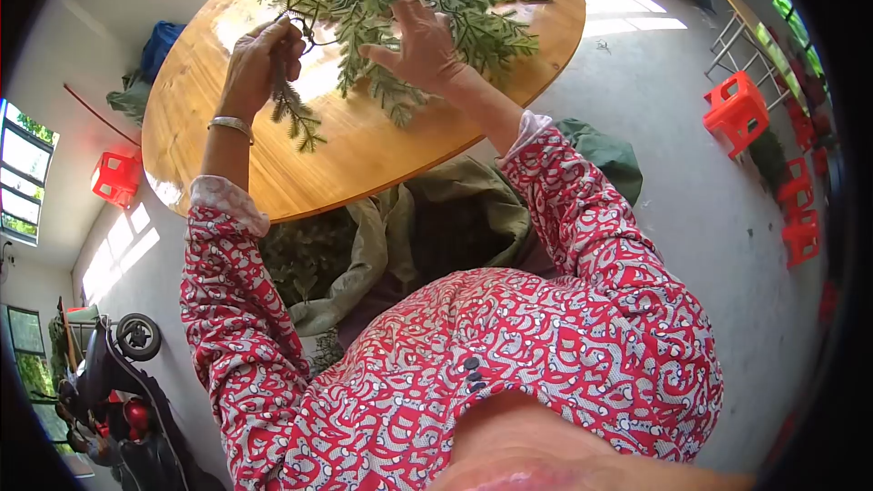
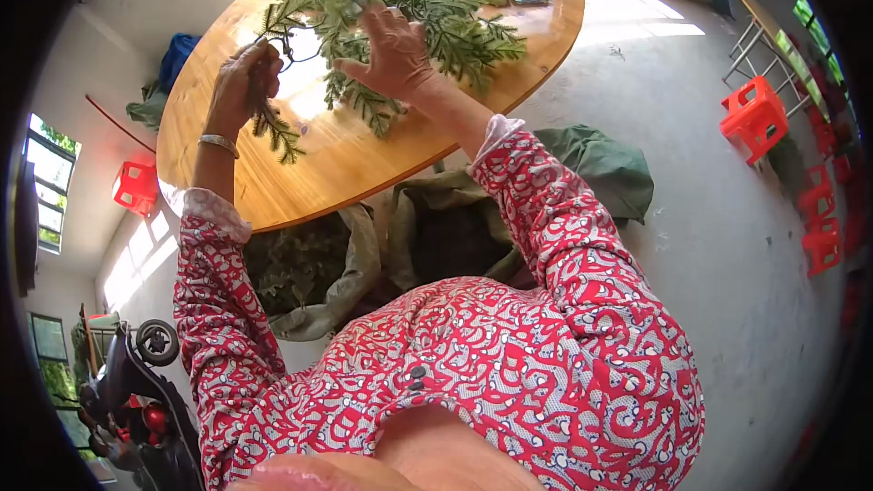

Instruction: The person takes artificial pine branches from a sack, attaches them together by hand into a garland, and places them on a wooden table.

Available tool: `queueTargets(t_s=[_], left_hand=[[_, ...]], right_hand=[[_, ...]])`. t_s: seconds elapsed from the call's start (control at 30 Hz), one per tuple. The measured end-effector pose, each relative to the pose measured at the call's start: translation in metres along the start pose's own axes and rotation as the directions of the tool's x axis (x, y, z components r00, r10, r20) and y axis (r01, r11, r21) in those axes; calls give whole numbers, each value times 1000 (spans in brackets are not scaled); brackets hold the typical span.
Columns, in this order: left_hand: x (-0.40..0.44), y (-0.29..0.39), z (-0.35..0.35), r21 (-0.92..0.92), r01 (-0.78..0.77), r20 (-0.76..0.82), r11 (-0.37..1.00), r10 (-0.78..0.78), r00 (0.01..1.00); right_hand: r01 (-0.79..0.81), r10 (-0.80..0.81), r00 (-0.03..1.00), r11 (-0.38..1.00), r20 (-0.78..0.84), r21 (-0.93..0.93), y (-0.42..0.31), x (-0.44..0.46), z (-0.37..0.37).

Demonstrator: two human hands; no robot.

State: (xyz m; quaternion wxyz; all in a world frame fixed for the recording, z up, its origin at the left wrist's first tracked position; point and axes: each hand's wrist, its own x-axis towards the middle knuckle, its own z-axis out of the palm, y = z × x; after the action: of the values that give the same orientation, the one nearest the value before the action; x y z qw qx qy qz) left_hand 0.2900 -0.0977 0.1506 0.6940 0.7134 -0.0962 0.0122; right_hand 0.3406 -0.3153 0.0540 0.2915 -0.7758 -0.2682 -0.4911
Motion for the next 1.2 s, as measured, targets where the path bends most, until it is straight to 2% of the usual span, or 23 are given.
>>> queueTargets(t_s=[0.03, 0.07, 0.13, 0.17, 0.2, 0.27, 0.3, 0.4, 0.43, 0.53, 0.57, 0.67, 0.7, 0.77, 0.8, 0.83, 0.87, 0.93, 0.97, 1.07, 1.1, 1.17, 1.2], left_hand=[[-2, -1, 1, 12, 2, 1, 1000, -2, 1000], [-4, -2, 4, 24, 3, 3, 1000, -3, 1000], [-14, 2, 10, 189, -12, 10, 982, 10, 1000], [-17, 6, 10, 269, -19, 11, 963, 17, 1000], [-19, 8, 7, 215, -103, -134, 971, 133, 982], [-22, 17, -13, 148, -279, -421, 949, 316, 850], [-24, 29, -37, 118, -312, -395, 943, 333, 856], [-40, 55, -61, 159, -361, -396, 919, 395, 829], [-45, 58, -58, 83, -331, -441, 940, 333, 833], [-67, 59, -64, -17, -235, -232, 972, 225, 946], [-74, 58, -52, 59, -194, -318, 979, 202, 926], [-82, 46, -57, -6, -175, -323, 985, 164, 932], [-83, 42, -60, -82, -163, -323, 983, 129, 938], [-75, 19, -72, 332, -311, -339, 890, 421, 841], [-78, 15, -75, 246, -310, -334, 918, 380, 863], [-81, 12, -76, 158, -302, -327, 940, 339, 882], [-85, 13, -71, 69, -290, -320, 954, 297, 900], [-96, 22, -62, -275, -148, -191, 950, 97, 977], [-98, 20, -67, -366, -100, -20, 925, 100, 995], [-109, 16, -61, -396, -79, 78, 915, 120, 990], [-113, 15, -52, -381, -77, -14, 921, 77, 997], [-118, 10, -47, -369, -35, 65, 929, 63, 996], [-120, 7, -44, -363, -8, 106, 932, 50, 993]], right_hand=[[-107, 89, 979, 990, 183, 91, 6, -2, 11], [-234, 201, 919, 970, 340, 59, 13, -4, 17], [-447, 387, 690, 892, 611, -60, 25, -5, 29], [-439, 434, 583, 880, 687, -183, 29, -3, 37], [-409, 420, 636, 895, 647, -179, 32, -8, 41], [-357, 391, 728, 917, 563, -176, 41, -21, 46], [-327, 350, 775, 935, 526, -141, 53, -29, 52], [-345, 354, 736, 930, 578, -131, 48, -22, 42], [-333, 351, 760, 933, 547, -135, 48, -24, 43], [-330, 326, 774, 939, 542, -94, 36, -15, 25], [-294, 292, 802, 952, 522, -82, 37, -17, 23], [-230, 201, 876, 973, 438, 14, 34, -13, 11], [-134, 153, 904, 988, 398, -75, 35, -13, 10], [-149, 137, 926, 989, 352, 8, 46, -14, 16], [-158, 133, 936, 986, 326, 50, 49, -16, 20], [-230, 181, 954, 953, 238, 198, 51, -18, 24], [-205, 170, 969, 957, 179, 203, 46, -15, 19], [-156, 146, 987, 965, 60, 211, 35, -10, 4], [-27, 33, 999, 988, -36, 155, 29, -6, -1], [-70, 81, 997, 924, -12, 376, 13, -4, -8], [-141, 134, 990, 859, 50, 492, 4, -4, -13], [-289, 218, 957, 677, 191, 676, -20, -3, -27], [-314, 188, 949, 644, 253, 698, -32, -4, -38]])
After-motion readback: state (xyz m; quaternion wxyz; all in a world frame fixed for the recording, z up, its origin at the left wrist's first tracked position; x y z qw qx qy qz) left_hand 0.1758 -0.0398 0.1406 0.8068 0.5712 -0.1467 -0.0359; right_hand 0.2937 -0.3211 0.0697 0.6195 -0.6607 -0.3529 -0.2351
